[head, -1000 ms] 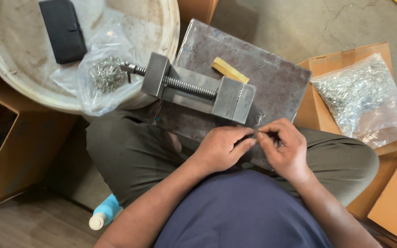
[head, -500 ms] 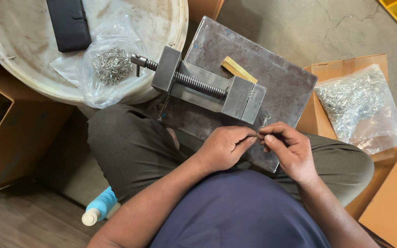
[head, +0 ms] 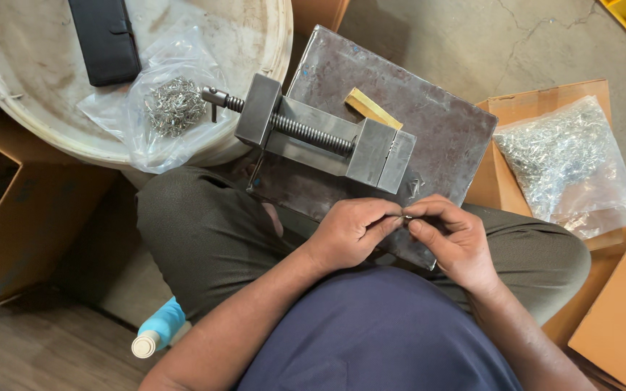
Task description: The person sits cross-legged and uses a bench vise to hold small metal pieces. They repeatedly pick up metal parts from a plastic bag, place them into the vise, tighten the screw, and then remove the parts. The person also uses a small wooden block to tap the vise mechanism.
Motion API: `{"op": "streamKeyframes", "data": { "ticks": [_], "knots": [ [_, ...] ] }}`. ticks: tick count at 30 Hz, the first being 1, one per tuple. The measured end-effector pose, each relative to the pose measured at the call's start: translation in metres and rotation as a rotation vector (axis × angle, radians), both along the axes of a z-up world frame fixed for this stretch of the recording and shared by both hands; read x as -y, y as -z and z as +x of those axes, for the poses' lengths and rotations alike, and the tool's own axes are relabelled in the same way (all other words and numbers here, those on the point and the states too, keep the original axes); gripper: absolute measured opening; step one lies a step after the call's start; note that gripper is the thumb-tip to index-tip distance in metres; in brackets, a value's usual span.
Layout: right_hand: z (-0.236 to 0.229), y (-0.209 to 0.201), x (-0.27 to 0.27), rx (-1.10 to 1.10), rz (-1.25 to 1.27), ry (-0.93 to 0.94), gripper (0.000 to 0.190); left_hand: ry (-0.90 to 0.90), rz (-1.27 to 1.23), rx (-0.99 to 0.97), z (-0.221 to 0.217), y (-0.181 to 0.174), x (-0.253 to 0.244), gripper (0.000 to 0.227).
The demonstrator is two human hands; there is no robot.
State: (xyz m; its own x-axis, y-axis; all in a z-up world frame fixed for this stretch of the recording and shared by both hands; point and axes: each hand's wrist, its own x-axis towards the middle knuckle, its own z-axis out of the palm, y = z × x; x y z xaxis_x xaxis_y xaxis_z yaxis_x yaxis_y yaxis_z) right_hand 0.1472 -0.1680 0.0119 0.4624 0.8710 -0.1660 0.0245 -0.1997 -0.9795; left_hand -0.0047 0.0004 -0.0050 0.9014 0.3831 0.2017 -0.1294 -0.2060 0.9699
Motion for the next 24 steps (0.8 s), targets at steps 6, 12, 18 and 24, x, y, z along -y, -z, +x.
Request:
{"op": "streamKeyframes", "data": {
  "ticks": [6,12,18,24],
  "knots": [
    [0.001,0.017,0.009,-0.301,0.031,0.056,0.027,0.016,0.009,0.054,0.000,-0.001,0.001,0.011],
    [0.003,0.026,0.014,-0.304,0.059,0.050,0.028,0.012,0.048,0.050,0.000,0.004,0.003,0.012],
    [0.002,0.021,0.010,-0.256,0.113,0.010,0.031,0.034,0.017,0.006,0.001,0.006,0.003,0.014],
    [0.002,0.006,0.002,0.135,0.137,-0.108,0.025,0.085,0.002,0.011,0.000,0.006,-0.001,0.016]
  ]
}}
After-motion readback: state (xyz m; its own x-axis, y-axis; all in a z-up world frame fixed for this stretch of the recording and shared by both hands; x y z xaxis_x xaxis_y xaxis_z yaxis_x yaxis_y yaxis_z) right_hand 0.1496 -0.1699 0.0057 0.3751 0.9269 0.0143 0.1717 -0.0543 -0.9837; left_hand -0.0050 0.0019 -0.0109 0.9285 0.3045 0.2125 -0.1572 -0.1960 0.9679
